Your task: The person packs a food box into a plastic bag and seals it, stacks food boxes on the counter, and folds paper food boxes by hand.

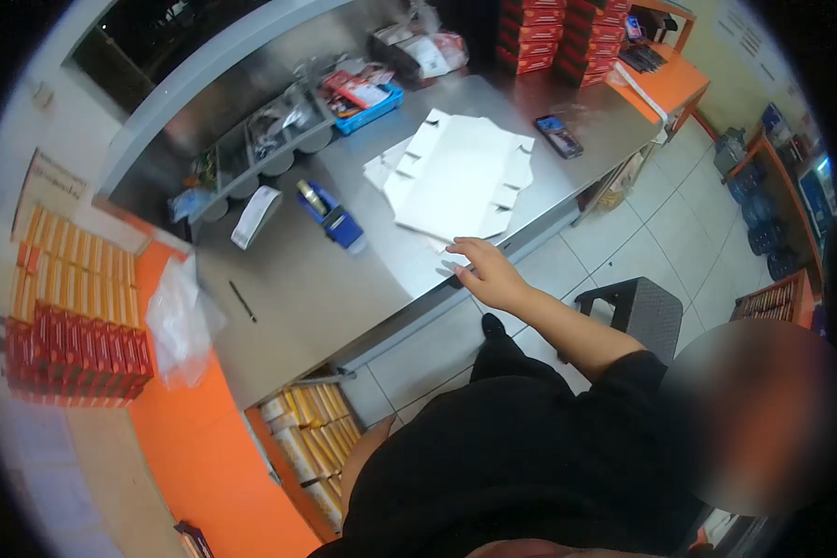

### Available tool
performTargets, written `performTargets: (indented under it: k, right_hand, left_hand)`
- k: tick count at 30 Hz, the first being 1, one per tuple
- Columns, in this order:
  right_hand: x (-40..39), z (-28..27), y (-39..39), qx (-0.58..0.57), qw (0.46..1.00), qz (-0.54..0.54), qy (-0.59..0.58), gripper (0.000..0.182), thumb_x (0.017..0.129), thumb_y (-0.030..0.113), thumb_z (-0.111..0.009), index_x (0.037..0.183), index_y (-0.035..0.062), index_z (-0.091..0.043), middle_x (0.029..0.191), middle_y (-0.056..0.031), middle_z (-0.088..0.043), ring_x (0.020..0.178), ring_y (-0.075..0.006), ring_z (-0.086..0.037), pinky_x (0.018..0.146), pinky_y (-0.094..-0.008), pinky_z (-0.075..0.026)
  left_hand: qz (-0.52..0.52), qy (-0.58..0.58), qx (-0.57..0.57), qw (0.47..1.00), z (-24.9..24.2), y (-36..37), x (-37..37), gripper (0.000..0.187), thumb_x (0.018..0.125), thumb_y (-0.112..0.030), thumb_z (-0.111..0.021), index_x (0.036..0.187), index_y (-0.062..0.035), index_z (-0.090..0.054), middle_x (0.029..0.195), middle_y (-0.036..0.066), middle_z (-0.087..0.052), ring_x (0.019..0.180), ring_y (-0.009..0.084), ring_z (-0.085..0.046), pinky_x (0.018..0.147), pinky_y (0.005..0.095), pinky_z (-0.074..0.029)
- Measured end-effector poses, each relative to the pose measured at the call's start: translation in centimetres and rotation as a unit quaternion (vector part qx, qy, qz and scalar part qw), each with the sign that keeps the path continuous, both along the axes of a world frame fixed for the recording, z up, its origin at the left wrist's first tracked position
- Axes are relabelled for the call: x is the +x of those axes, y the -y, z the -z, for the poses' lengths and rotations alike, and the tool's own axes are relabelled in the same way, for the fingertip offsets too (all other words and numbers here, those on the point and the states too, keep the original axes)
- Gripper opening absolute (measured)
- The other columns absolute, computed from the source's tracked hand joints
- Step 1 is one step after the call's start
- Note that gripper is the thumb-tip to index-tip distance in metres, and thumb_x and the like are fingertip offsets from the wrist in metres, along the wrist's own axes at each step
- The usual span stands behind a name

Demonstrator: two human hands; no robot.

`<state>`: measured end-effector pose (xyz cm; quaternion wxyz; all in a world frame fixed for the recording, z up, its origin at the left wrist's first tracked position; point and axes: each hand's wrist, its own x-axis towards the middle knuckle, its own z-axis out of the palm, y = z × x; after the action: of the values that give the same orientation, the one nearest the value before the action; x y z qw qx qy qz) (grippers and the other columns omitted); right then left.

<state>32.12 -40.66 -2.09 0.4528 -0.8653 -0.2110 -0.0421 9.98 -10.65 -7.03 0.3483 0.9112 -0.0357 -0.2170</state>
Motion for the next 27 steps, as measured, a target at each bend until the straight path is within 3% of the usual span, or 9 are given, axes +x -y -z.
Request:
performTargets:
  k: [2,6,12,16,18,20,22,24,27]
  right_hand:
    - [2.5,1.0,3.9,-0.068,0.995,0.037,0.06,0.033,0.08,0.016,-0.057,0.111,0.0053,-0.054,0.12,-0.021,-0.051,0.111,-0.0377,-0.047,0.094,-0.042,-0.038]
    - [9.2,3.6,12.4,-0.081,0.992,0.097,0.019,0.034,0.077,0.017,-0.058,0.108,0.0031,-0.056,0.12,-0.022,-0.05,0.112,-0.0382,-0.046,0.096,-0.0424,-0.036]
    - [19.3,5.1,23.9,-0.038,0.992,0.114,-0.038,0.031,0.076,0.016,-0.059,0.105,0.0031,-0.058,0.118,-0.0232,-0.051,0.113,-0.0383,-0.046,0.097,-0.0412,-0.036]
    - [26.4,4.6,31.9,-0.018,0.984,0.177,-0.007,0.03,0.078,0.017,-0.058,0.106,0.005,-0.059,0.116,-0.0215,-0.053,0.109,-0.0357,-0.05,0.094,-0.04,-0.039]
    - [30.9,4.0,35.4,0.003,0.976,0.211,-0.051,0.03,0.079,0.018,-0.058,0.106,0.0048,-0.059,0.114,-0.0195,-0.055,0.104,-0.032,-0.053,0.089,-0.0384,-0.042]
    - [36.5,1.8,37.7,0.038,0.971,0.225,-0.073,0.029,0.08,0.019,-0.058,0.105,0.0043,-0.06,0.107,-0.016,-0.06,0.097,-0.0261,-0.058,0.084,-0.0343,-0.045]
    - [42.5,0.6,39.0,0.179,0.958,0.225,-0.01,0.027,0.082,0.019,-0.058,0.103,0.0029,-0.06,0.096,-0.0137,-0.063,0.089,-0.0218,-0.06,0.08,-0.0306,-0.046]
    - [47.3,-1.7,40.1,0.241,0.93,0.277,0.038,0.023,0.083,0.018,-0.057,0.099,0.0016,-0.061,0.091,-0.0113,-0.064,0.083,-0.0181,-0.06,0.077,-0.0289,-0.046]
    - [52.3,-4.6,41.0,0.353,0.891,0.286,0.001,0.02,0.086,0.016,-0.053,0.099,0.0042,-0.061,0.087,-0.0034,-0.061,0.077,-0.01,-0.055,0.067,-0.0223,-0.043]
  left_hand:
    - [0.022,0.016,0.017,0.999,1.1,1.8,2.2,0.051,0.083,-0.03,-0.058,0.124,-0.0024,-0.045,0.116,0.025,-0.053,0.111,0.0367,-0.05,0.093,0.0428,-0.04]
    - [0.026,0.066,0.034,0.997,-1.3,11.6,13.6,0.051,0.082,-0.028,-0.059,0.124,-0.0025,-0.045,0.12,0.026,-0.05,0.114,0.0373,-0.047,0.097,0.0427,-0.037]
    - [0.086,0.171,0.053,0.98,-0.8,29.7,33.9,0.055,0.079,-0.029,-0.059,0.125,-0.0041,-0.044,0.13,0.025,-0.042,0.119,0.0444,-0.039,0.101,0.0463,-0.031]
    - [0.126,0.146,0.06,0.979,-2.1,36.2,41.1,0.062,0.078,-0.032,-0.061,0.131,-0.0078,-0.04,0.136,0.025,-0.035,0.123,0.0491,-0.032,0.103,0.0508,-0.028]
    - [0.159,0.149,0.082,0.973,-2.9,37.6,44.7,0.063,0.078,-0.032,-0.061,0.131,-0.0077,-0.04,0.137,0.026,-0.033,0.124,0.0488,-0.03,0.103,0.0512,-0.027]
    - [0.187,0.162,0.155,0.956,-5.7,38.4,49.2,0.065,0.077,-0.033,-0.062,0.133,-0.0103,-0.038,0.141,0.025,-0.026,0.126,0.0496,-0.026,0.103,0.0551,-0.025]
    - [0.18,0.252,0.215,0.926,-11.5,39.9,56.3,0.066,0.076,-0.032,-0.064,0.134,-0.0123,-0.038,0.144,0.022,-0.021,0.127,0.0498,-0.023,0.101,0.0579,-0.025]
    - [0.167,0.471,0.129,0.857,-17.2,42.5,63.1,0.055,0.074,-0.024,-0.063,0.124,-0.0091,-0.047,0.134,0.022,-0.037,0.119,0.0483,-0.036,0.097,0.053,-0.032]
    - [0.198,0.621,0.058,0.756,-24.8,49.0,70.5,0.045,0.073,-0.02,-0.062,0.115,-0.0072,-0.052,0.122,0.019,-0.05,0.112,0.0417,-0.045,0.094,0.0475,-0.038]
